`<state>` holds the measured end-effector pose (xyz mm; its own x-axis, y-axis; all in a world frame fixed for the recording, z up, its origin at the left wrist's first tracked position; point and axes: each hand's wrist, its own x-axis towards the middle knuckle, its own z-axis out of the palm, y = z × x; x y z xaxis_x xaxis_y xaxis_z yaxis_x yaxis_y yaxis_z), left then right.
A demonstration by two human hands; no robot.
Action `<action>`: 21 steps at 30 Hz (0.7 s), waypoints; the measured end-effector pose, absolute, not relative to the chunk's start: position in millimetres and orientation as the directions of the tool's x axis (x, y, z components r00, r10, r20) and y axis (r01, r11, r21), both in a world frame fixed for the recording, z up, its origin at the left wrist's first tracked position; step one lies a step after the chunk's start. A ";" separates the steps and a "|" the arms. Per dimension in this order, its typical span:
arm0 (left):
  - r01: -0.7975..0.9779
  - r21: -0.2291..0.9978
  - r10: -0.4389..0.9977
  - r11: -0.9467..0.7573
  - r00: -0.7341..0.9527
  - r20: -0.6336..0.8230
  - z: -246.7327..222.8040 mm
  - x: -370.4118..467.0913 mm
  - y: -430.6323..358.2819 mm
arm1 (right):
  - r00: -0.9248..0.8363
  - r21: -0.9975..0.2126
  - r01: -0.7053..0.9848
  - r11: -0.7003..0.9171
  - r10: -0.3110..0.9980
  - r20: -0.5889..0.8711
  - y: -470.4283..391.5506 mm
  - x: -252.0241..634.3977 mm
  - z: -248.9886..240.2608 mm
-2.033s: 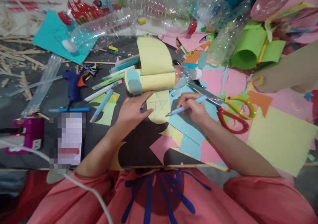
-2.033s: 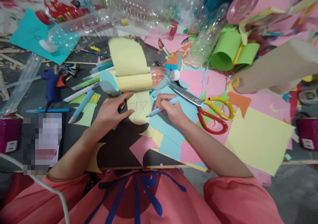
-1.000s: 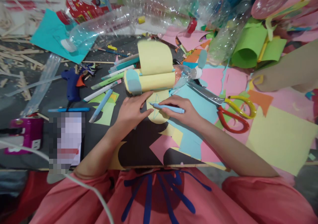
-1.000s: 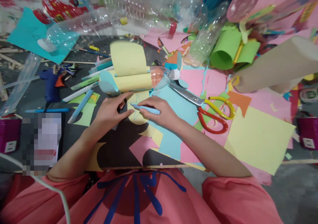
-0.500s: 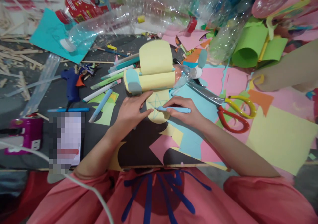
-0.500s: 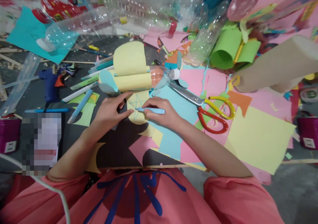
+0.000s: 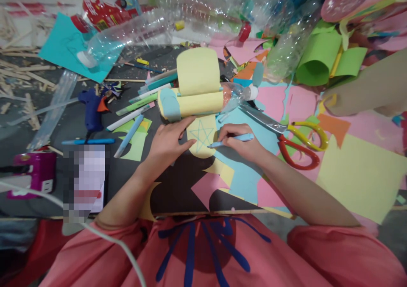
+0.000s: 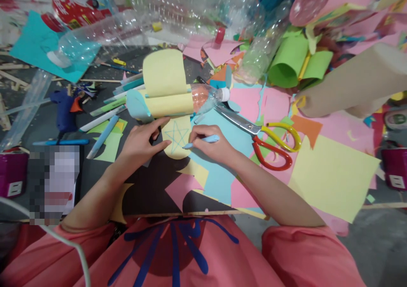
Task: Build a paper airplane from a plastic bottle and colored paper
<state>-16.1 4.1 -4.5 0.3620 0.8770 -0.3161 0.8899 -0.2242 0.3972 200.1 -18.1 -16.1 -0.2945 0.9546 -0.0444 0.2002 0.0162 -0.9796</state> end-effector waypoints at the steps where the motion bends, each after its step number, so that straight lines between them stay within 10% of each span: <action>1: 0.891 0.395 0.878 -0.225 0.362 -0.314 -5.1 -16.3 4.1 | -0.293 -0.981 0.193 0.001 0.954 -0.057 -18.0 200.8 -15.6; 21: 0.896 0.367 0.876 -0.248 0.369 -0.309 -4.6 -15.7 3.6 | -0.069 -0.992 -0.049 -0.118 0.991 -0.115 -5.8 208.9 -26.9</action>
